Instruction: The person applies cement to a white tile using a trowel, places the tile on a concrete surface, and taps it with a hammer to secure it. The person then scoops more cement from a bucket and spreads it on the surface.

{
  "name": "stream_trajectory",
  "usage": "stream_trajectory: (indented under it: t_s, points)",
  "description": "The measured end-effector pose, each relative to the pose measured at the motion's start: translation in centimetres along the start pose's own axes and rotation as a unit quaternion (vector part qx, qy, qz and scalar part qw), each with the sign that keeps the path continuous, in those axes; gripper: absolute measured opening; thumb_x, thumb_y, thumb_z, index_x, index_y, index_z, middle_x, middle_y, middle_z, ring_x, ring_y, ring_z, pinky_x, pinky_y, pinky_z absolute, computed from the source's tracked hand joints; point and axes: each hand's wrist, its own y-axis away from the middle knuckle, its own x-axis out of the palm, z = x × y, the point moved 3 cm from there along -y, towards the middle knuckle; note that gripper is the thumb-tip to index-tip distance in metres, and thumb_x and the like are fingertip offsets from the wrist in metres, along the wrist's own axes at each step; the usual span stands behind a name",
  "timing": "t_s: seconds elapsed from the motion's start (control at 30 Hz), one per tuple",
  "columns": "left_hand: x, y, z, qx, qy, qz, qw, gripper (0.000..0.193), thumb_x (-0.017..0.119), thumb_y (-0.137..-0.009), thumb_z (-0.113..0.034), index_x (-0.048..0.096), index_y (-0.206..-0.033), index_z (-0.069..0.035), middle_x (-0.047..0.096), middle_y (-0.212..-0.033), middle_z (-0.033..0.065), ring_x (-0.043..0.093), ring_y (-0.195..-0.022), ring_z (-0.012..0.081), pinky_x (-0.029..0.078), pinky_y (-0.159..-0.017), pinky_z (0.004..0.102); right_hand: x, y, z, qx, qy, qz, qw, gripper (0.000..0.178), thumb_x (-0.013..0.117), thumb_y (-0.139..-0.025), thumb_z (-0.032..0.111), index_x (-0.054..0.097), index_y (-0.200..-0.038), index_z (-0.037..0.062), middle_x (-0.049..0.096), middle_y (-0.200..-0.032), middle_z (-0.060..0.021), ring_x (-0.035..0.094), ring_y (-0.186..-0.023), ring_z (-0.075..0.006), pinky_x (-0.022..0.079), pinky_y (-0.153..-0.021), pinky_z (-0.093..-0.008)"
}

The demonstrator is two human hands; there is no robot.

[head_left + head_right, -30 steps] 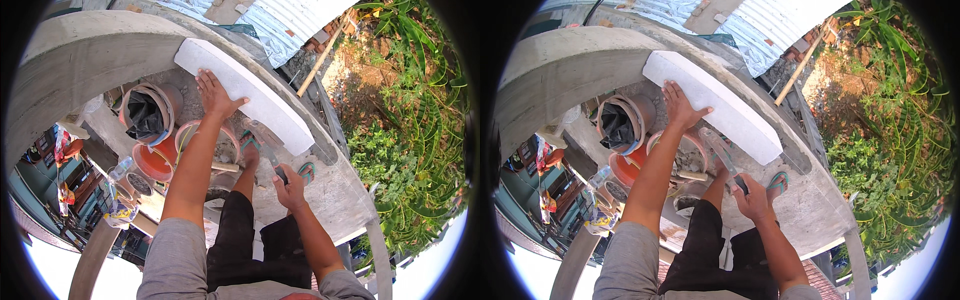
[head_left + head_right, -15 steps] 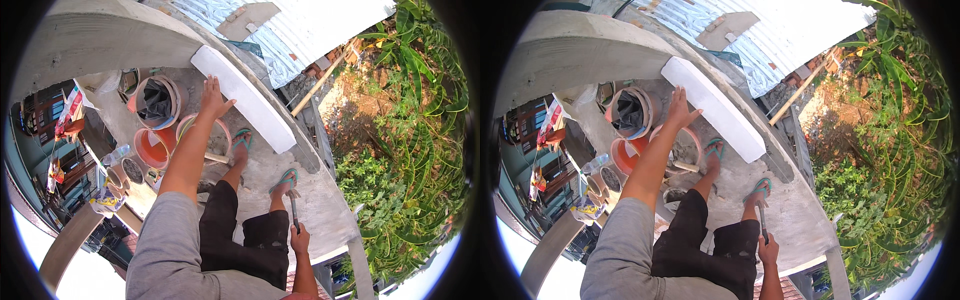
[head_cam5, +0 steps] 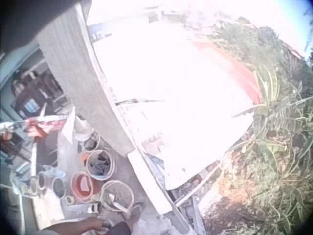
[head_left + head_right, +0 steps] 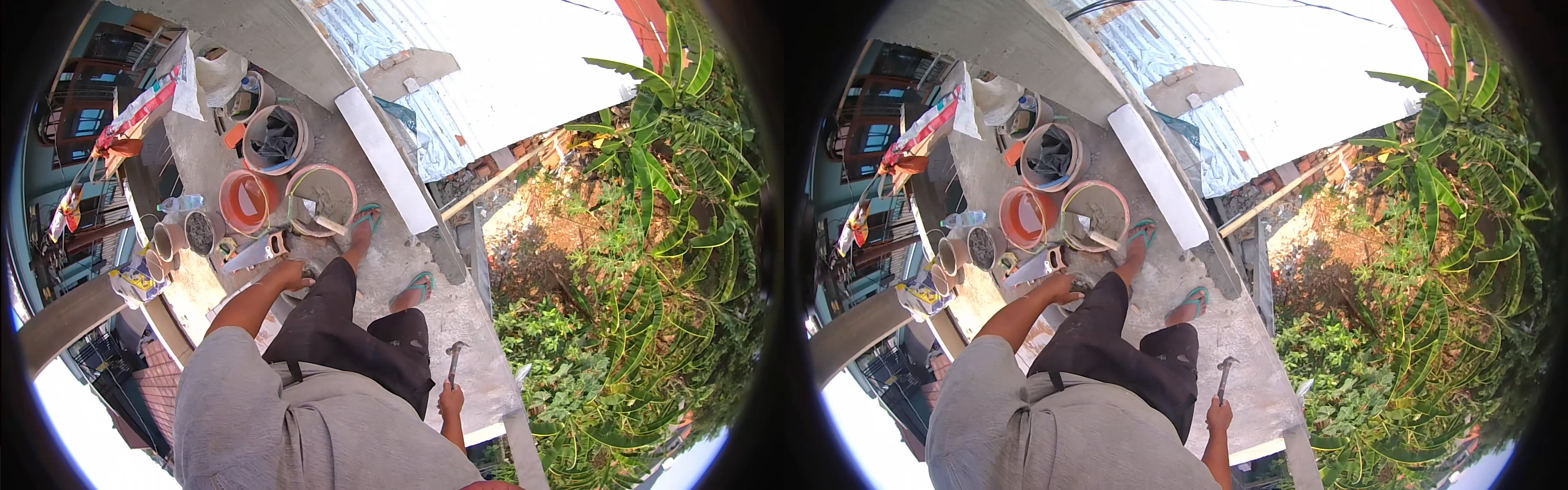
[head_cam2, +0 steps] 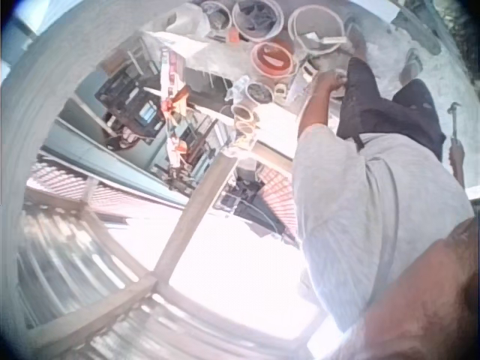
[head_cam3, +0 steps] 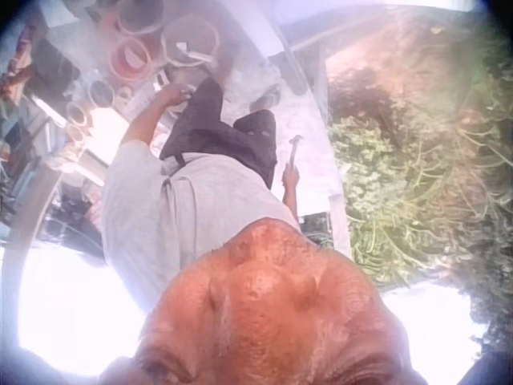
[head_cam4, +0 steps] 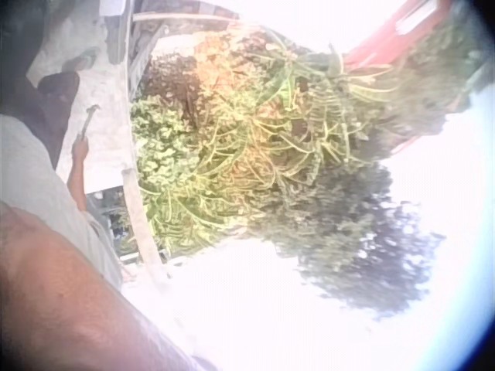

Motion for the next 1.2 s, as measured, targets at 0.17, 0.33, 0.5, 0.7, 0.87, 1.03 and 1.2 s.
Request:
stream_trajectory:
  t_s: [0.17,0.33,0.5,0.7,0.87,1.03,1.2]
  points:
    - [6.2,4.7,-0.2,-0.001,0.095,-0.002,0.995,0.097,0.046,-0.1,-0.076,0.051,-0.154,0.005,0.057,-0.153,0.0293,0.054,-0.143,0.0428,0.042,-0.12,0.0454,-1.5,-1.0,-1.9,-0.034,0.042,0.014,0.998,0.043,0.066,-0.102,0.044,0.063,-0.093,0.0028,0.061,-0.063,-0.0076,0.06,-0.045,-0.0211,0.048,-0.038,-0.0395]
    - [8.4,8.3,-6.7,0.017,0.207,0.087,0.974,0.095,0.046,-0.097,-0.083,0.066,-0.144,-0.003,0.066,-0.143,0.0252,0.062,-0.134,0.0421,0.046,-0.114,0.0449,-5.8,-0.5,1.4,-0.102,0.103,0.021,0.989,0.044,0.067,-0.099,0.043,0.064,-0.084,0.0024,0.067,-0.069,-0.0122,0.067,-0.05,-0.0256,0.051,-0.043,-0.0415]
    - [8.3,13.9,-9.7,0.057,0.249,0.037,0.966,0.092,0.052,-0.095,-0.082,0.069,-0.138,-0.003,0.073,-0.131,0.0234,0.068,-0.124,0.0383,0.05,-0.107,0.044,-9.4,0.4,3.6,-0.131,0.149,0.009,0.98,0.047,0.069,-0.097,0.047,0.069,-0.094,-0.0003,0.072,-0.076,-0.0181,0.073,-0.059,-0.0305,0.058,-0.053,-0.0452]
    - [14.1,15.8,-7.5,0.073,0.365,-0.012,0.928,0.082,0.052,-0.102,-0.072,0.066,-0.143,-0.003,0.071,-0.136,0.0177,0.067,-0.125,0.0297,0.05,-0.107,0.041,-9.9,-0.1,3.8,-0.131,0.156,0.025,0.979,0.051,0.07,-0.096,0.048,0.067,-0.102,-0.0025,0.074,-0.083,-0.0216,0.076,-0.068,-0.0342,0.06,-0.06,-0.0468]
    - [15.4,18.3,-6.9,-0.012,0.443,0.139,0.886,0.089,0.049,-0.098,-0.081,0.058,-0.154,-0.012,0.063,-0.151,0.0148,0.058,-0.138,0.0336,0.046,-0.115,0.0495,-7.1,-2.0,0.0,-0.116,0.106,0.011,0.988,0.052,0.071,-0.096,0.047,0.066,-0.096,-0.0045,0.072,-0.077,-0.0193,0.074,-0.062,-0.0318,0.058,-0.052,-0.0456]
    - [15.4,20.5,-6.8,-0.088,0.428,0.271,0.858,0.104,0.055,-0.089,-0.089,0.054,-0.156,-0.009,0.059,-0.154,0.0149,0.055,-0.138,0.0284,0.045,-0.11,0.0461,-4.8,2.9,-1.7,-0.004,0.063,0.089,0.994,0.052,0.07,-0.095,0.046,0.068,-0.092,-0.0068,0.072,-0.077,-0.0214,0.073,-0.06,-0.0326,0.058,-0.053,-0.0453]
    - [8.9,19.5,-7.5,-0.087,0.33,0.241,0.908,0.076,0.072,-0.095,-0.067,0.075,-0.13,0.001,0.076,-0.125,0.0103,0.068,-0.111,0.0198,0.05,-0.102,0.0319,-2.9,7.0,-4.2,0.057,0.033,0.11,0.992,0.053,0.069,-0.094,0.043,0.07,-0.094,-0.0099,0.073,-0.077,-0.0214,0.074,-0.059,-0.0328,0.059,-0.055,-0.0449]
